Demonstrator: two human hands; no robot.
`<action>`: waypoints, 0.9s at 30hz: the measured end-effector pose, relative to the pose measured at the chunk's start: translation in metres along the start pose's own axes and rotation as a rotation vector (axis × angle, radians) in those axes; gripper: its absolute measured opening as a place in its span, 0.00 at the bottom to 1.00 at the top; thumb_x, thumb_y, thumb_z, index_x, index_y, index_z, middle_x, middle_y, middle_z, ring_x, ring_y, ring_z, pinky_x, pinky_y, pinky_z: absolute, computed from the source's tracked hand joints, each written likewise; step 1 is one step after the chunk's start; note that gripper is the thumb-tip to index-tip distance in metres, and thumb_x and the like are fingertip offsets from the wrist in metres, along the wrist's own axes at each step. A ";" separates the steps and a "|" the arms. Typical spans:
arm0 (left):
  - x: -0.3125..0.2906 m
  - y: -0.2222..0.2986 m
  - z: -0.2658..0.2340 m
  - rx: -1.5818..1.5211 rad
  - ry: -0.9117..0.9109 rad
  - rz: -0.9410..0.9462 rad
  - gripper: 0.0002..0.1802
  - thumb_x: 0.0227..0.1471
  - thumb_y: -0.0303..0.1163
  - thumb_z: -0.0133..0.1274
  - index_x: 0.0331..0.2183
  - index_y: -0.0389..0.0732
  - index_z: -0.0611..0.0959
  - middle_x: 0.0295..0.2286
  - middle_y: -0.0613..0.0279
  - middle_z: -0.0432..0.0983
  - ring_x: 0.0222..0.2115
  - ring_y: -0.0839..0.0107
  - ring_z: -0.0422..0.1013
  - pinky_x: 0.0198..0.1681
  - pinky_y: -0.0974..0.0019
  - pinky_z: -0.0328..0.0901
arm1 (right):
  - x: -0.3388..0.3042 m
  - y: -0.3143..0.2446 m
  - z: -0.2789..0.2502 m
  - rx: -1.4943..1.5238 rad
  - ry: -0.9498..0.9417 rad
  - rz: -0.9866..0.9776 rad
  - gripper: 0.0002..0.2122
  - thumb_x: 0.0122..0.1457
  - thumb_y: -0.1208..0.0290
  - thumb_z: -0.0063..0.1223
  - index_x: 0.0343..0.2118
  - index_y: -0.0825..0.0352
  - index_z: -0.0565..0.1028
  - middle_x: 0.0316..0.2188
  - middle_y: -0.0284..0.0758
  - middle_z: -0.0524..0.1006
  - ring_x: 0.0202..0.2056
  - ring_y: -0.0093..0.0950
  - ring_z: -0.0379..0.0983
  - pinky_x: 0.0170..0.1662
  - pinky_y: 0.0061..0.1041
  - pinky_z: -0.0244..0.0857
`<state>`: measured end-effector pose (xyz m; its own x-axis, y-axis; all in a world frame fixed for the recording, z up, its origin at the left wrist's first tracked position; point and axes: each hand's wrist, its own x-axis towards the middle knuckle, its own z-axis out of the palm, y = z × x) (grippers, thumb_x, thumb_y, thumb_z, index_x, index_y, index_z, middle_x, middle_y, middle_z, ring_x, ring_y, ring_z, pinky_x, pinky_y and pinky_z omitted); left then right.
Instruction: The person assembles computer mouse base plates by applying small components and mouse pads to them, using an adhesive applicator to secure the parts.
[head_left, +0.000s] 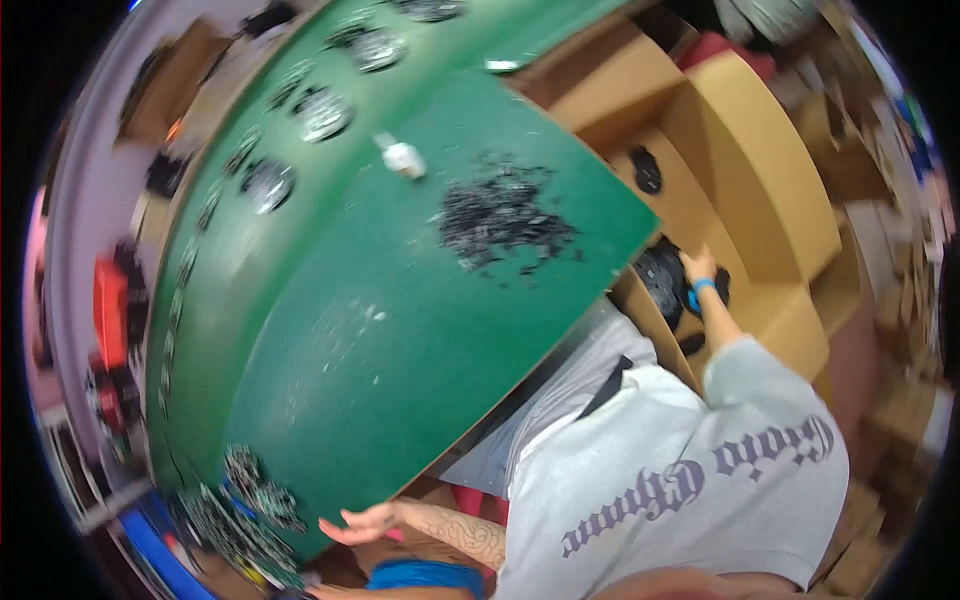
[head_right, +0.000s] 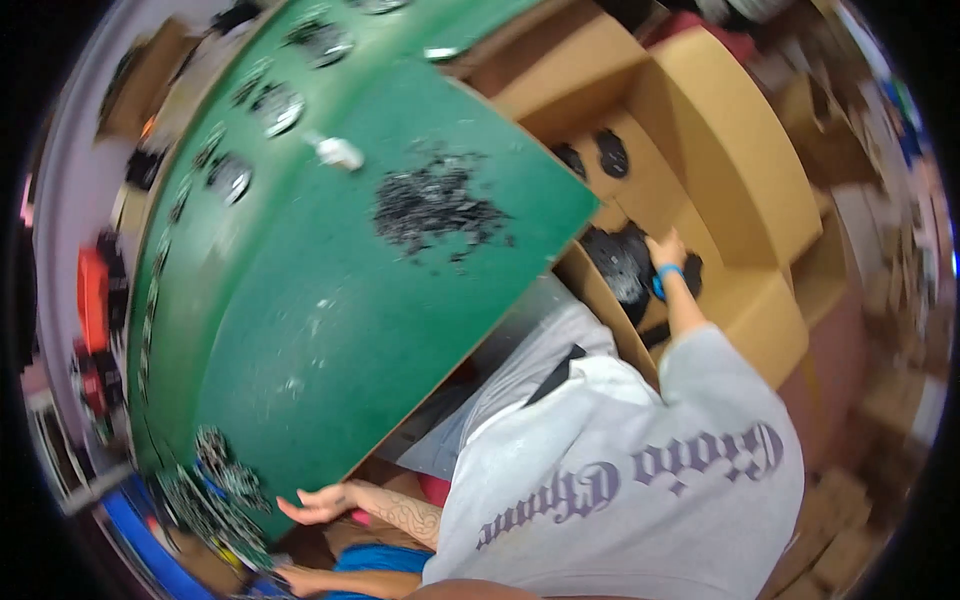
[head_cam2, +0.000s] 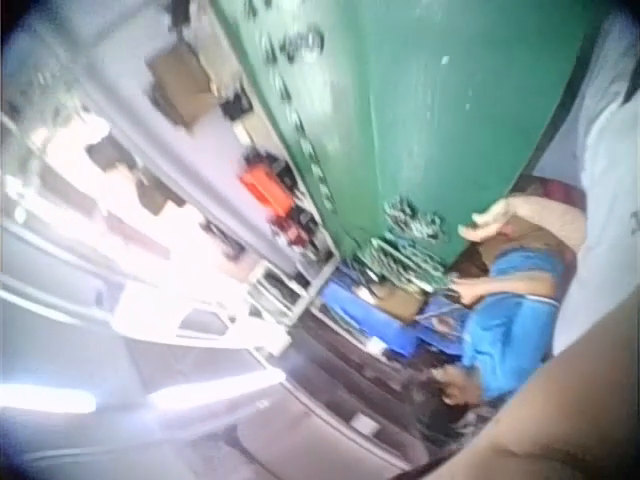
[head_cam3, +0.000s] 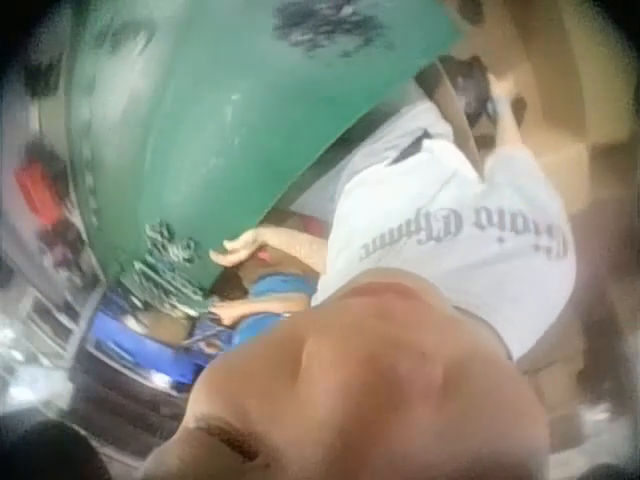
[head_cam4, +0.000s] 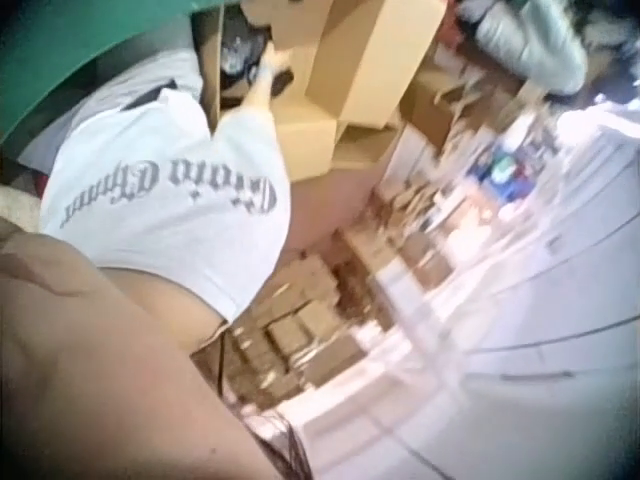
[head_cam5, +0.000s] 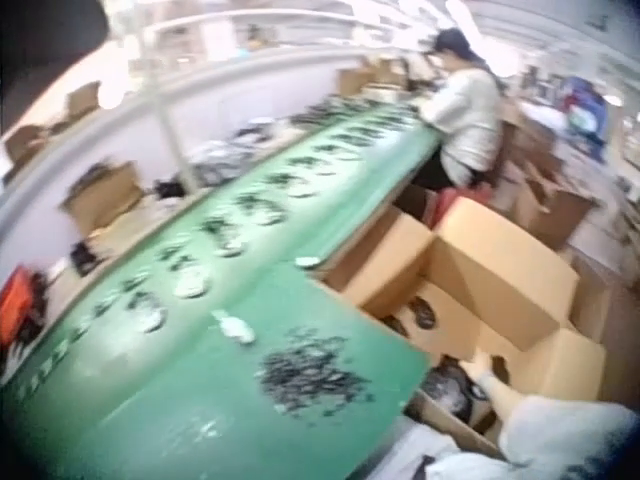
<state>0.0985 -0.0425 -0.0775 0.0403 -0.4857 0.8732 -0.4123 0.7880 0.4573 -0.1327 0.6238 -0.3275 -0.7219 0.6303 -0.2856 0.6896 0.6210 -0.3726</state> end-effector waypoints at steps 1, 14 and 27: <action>-0.004 -0.012 0.003 -0.029 -0.036 0.016 0.20 0.54 0.25 0.49 0.49 0.29 0.76 0.49 0.48 0.72 0.53 0.57 0.66 0.59 0.57 0.55 | 0.000 0.001 0.002 -0.198 0.079 0.117 0.39 0.47 0.45 0.60 0.60 0.63 0.65 0.56 0.51 0.68 0.59 0.52 0.61 0.60 0.45 0.57; 0.004 0.007 0.010 -0.055 -0.112 -0.311 0.19 0.58 0.26 0.42 0.48 0.34 0.79 0.47 0.53 0.74 0.43 0.65 0.70 0.48 0.67 0.64 | -0.062 -0.062 -0.028 0.174 -0.523 -0.179 0.51 0.41 0.41 0.66 0.61 0.76 0.58 0.61 0.57 0.59 0.62 0.49 0.55 0.64 0.39 0.51; 0.007 0.003 0.000 -0.054 -0.094 -0.301 0.18 0.58 0.25 0.43 0.46 0.34 0.81 0.45 0.54 0.76 0.42 0.66 0.70 0.47 0.67 0.64 | -0.067 -0.070 -0.042 0.694 -0.867 0.037 0.23 0.47 0.68 0.68 0.47 0.69 0.76 0.41 0.34 0.79 0.42 0.26 0.74 0.49 0.25 0.67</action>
<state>0.0972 -0.0437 -0.0701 0.0679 -0.7306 0.6794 -0.3452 0.6217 0.7031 -0.1301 0.5581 -0.2454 -0.6841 -0.0647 -0.7265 0.7255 0.0422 -0.6869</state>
